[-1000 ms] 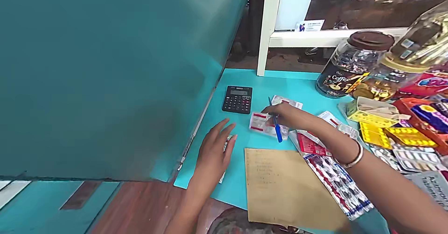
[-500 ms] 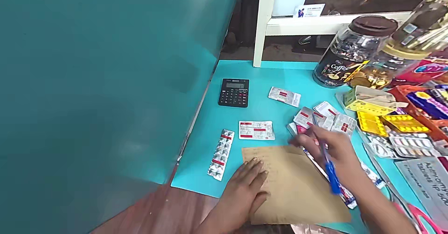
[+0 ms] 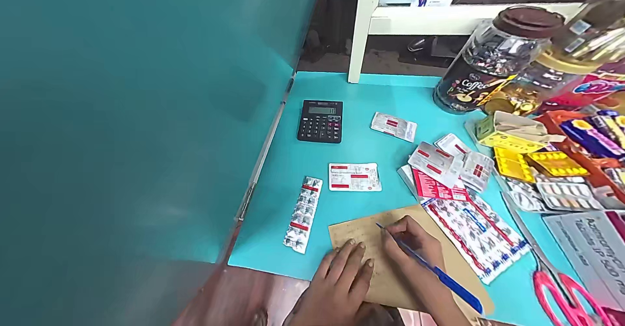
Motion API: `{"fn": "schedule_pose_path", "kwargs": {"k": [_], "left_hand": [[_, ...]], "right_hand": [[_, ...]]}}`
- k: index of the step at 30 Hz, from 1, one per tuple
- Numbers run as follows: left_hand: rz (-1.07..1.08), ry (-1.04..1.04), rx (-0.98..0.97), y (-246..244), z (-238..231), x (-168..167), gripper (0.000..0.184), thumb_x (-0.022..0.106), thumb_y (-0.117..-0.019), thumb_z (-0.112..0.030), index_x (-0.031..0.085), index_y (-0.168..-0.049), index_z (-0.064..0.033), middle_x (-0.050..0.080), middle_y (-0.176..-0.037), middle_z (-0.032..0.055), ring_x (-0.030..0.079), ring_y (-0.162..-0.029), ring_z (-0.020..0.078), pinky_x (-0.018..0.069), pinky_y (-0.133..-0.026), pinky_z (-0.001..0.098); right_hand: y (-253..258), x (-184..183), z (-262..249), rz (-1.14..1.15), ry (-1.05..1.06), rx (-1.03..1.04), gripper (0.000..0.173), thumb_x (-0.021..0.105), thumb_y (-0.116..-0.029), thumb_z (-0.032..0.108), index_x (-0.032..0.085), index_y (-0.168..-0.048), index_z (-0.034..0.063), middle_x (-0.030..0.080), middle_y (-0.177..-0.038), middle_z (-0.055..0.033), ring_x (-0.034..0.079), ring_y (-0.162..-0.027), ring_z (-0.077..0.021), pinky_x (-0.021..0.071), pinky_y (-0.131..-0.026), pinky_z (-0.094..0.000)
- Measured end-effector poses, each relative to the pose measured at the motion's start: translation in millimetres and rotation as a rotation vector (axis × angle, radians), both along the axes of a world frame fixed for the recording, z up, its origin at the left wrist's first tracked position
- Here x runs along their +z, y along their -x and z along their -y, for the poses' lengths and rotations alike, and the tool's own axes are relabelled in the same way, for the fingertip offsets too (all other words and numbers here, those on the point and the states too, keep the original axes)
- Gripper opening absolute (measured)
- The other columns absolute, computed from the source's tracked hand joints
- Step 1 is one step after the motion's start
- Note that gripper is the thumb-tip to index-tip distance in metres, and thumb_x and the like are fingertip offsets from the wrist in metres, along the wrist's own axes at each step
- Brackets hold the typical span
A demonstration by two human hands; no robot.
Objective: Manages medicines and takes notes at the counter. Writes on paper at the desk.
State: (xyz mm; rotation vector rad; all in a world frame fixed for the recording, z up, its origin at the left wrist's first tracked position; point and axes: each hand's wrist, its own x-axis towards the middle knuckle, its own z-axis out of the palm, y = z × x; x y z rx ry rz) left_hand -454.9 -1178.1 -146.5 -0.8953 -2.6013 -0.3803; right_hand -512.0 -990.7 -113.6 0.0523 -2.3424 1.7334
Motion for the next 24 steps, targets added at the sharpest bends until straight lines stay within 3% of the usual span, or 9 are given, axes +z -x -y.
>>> {"fn": "schedule_pose_path", "kwargs": {"k": [2, 5, 9, 11, 13, 17, 21, 24], "left_hand": [[-0.045, -0.007, 0.003, -2.8, -0.8, -4.6, 0.049, 0.051, -0.0980, -0.055, 0.069, -0.126, -0.0195, 0.065, -0.137, 0.0086, 0.058, -0.131, 0.0253, 0.0485, -0.100, 0.0405], [-0.084, -0.025, -0.003, -2.5, -1.4, -9.9, 0.053, 0.047, -0.0974, -0.062, 0.070, -0.122, -0.0217, 0.067, -0.134, 0.0077, 0.060, -0.127, 0.0240, 0.0490, -0.097, 0.0391], [-0.035, -0.083, -0.032, 0.5, 1.2, -5.9, 0.062, 0.041, -0.0968, -0.070, 0.071, -0.118, -0.0210, 0.068, -0.131, 0.0060, 0.062, -0.123, 0.0224, 0.0502, -0.095, 0.0400], [-0.030, -0.188, -0.043, 5.6, 6.3, 4.3, 0.058, 0.048, -0.0967, -0.067, 0.074, -0.111, -0.0162, 0.071, -0.124, 0.0072, 0.066, -0.116, 0.0218, 0.0521, -0.094, 0.0416], [-0.129, -0.259, -0.027, 11.7, 12.7, 33.0, 0.046, 0.053, -0.1003, -0.057, 0.071, -0.112, -0.0158, 0.071, -0.122, 0.0058, 0.064, -0.116, 0.0179, 0.0477, -0.099, 0.0362], [-0.392, -0.335, 0.055, 1.5, 42.4, 132.5, 0.021, 0.054, -0.1059, -0.030, 0.060, -0.121, -0.0169, 0.060, -0.133, -0.0006, 0.051, -0.132, 0.0109, 0.0377, -0.112, 0.0281], [-0.858, -0.201, 0.323, 16.6, 53.1, 182.0, 0.028, 0.060, -0.1015, -0.022, 0.058, -0.129, -0.0184, 0.042, -0.157, -0.0074, 0.031, -0.150, 0.0124, 0.0250, -0.122, 0.0341], [-1.143, 0.030, 0.573, 46.7, 49.2, 190.4, 0.035, 0.063, -0.0995, -0.018, 0.060, -0.134, -0.0164, 0.035, -0.162, 0.0023, 0.030, -0.145, 0.0170, 0.0244, -0.107, 0.0350]], "right_hand": [[-3.2, -7.6, 4.4, 0.004, -0.019, -0.024, 0.004, 0.065, -0.0805, 0.013, 0.063, -0.084, 0.0120, 0.062, -0.065, 0.0110, 0.056, -0.054, 0.0059, 0.0458, -0.050, -0.0123], [-7.6, -15.6, 1.5, -0.076, -0.109, -0.021, 0.018, 0.063, -0.0826, 0.013, 0.071, -0.096, 0.0031, 0.066, -0.072, 0.0050, 0.059, -0.060, 0.0036, 0.0509, -0.055, -0.0141], [-12.0, -20.9, 2.7, -0.111, -0.133, -0.048, 0.009, 0.066, -0.0796, 0.015, 0.069, -0.081, 0.0056, 0.064, -0.067, 0.0042, 0.055, -0.053, 0.0046, 0.0468, -0.049, -0.0124], [-12.6, -19.4, 3.5, -0.088, -0.112, -0.047, 0.007, 0.066, -0.0794, 0.014, 0.068, -0.080, 0.0068, 0.062, -0.065, 0.0059, 0.053, -0.053, 0.0055, 0.0448, -0.049, -0.0119], [-13.6, -18.2, 1.3, -0.082, -0.076, -0.057, 0.008, 0.066, -0.0808, 0.012, 0.069, -0.083, 0.0060, 0.062, -0.066, 0.0065, 0.054, -0.055, 0.0059, 0.0452, -0.051, -0.0115], [-6.9, -20.7, 3.2, -0.109, 0.019, -0.033, 0.012, 0.062, -0.0848, 0.010, 0.071, -0.090, 0.0041, 0.066, -0.071, 0.0056, 0.059, -0.060, 0.0059, 0.0495, -0.055, -0.0115], [-4.5, 3.7, -8.7, -0.160, 0.061, -0.005, 0.018, 0.065, -0.0931, 0.015, 0.072, -0.105, 0.0040, 0.072, -0.088, 0.0008, 0.066, -0.071, -0.0010, 0.0559, -0.061, -0.0174], [-5.8, 52.5, -27.5, -0.321, 0.099, -0.005, 0.017, 0.068, -0.0955, 0.019, 0.071, -0.108, 0.0070, 0.072, -0.095, 0.0032, 0.067, -0.074, 0.0003, 0.0566, -0.061, -0.0164]]}}
